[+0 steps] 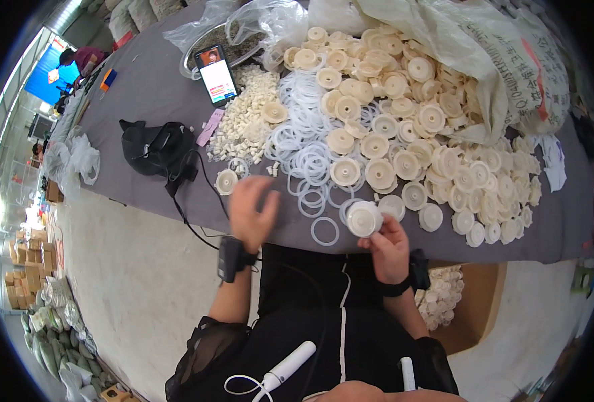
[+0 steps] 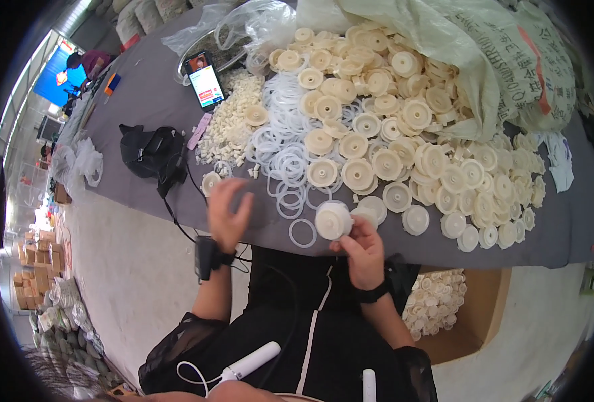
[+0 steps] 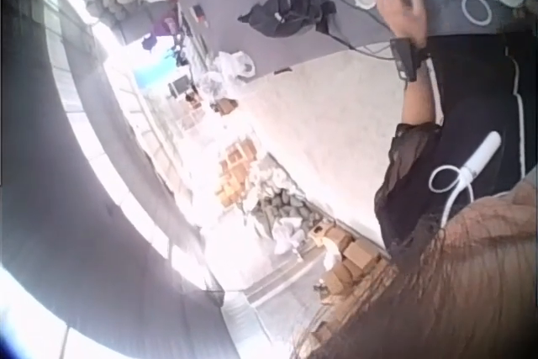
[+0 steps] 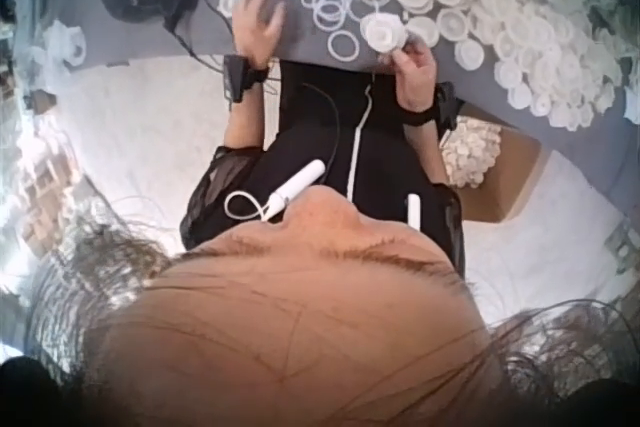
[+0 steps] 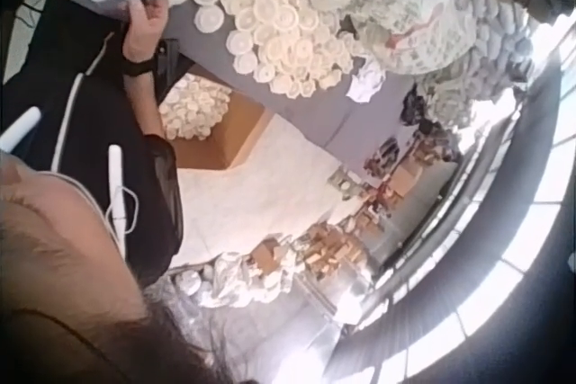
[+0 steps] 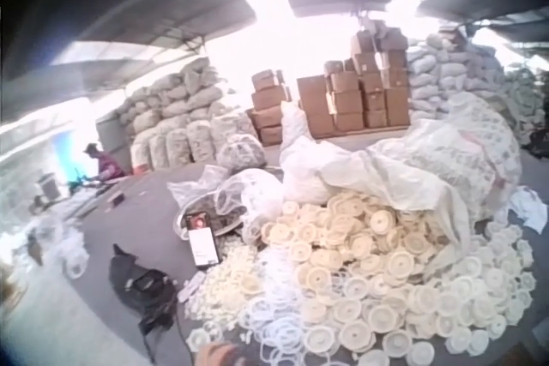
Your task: The person assembles small white plastic components by fitting silicone rings onto round plastic bases by hand.
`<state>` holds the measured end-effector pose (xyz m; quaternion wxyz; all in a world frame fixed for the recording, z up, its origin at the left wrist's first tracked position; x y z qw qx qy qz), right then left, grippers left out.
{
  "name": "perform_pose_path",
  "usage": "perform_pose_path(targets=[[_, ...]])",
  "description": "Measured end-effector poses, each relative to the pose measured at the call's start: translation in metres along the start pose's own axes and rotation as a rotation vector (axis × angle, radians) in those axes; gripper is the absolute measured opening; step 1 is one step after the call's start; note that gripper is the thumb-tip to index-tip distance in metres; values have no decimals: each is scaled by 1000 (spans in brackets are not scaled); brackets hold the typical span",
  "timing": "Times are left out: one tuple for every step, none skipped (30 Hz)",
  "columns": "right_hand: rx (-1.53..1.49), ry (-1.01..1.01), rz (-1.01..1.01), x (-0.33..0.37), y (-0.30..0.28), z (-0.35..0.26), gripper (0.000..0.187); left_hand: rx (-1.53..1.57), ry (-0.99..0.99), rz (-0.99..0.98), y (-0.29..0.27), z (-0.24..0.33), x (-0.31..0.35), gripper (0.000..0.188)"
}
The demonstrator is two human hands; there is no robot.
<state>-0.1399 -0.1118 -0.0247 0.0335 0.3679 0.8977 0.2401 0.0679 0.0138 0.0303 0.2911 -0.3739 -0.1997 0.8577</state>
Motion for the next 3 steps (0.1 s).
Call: perform_pose_path(targets=[[3,-11,27,2,-8,-6,31,-161,-100,27,-8,-19,-2,28],[114,-54,105,4,-18,-19,32,-300,-126,10,-18,-38,-1,35],[227,-94,185,8,-27,-32,34,-386,-234,-27,-25,-59,5,40]])
Point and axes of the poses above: each hand's wrist, its own x-axis away from the middle knuckle, its own y-axis out of the palm, z = x × y, the point moved 5 cm from there along -x, towards the middle knuckle, and after that the axes turned 14 degrees about x, right-handed, at the moved point
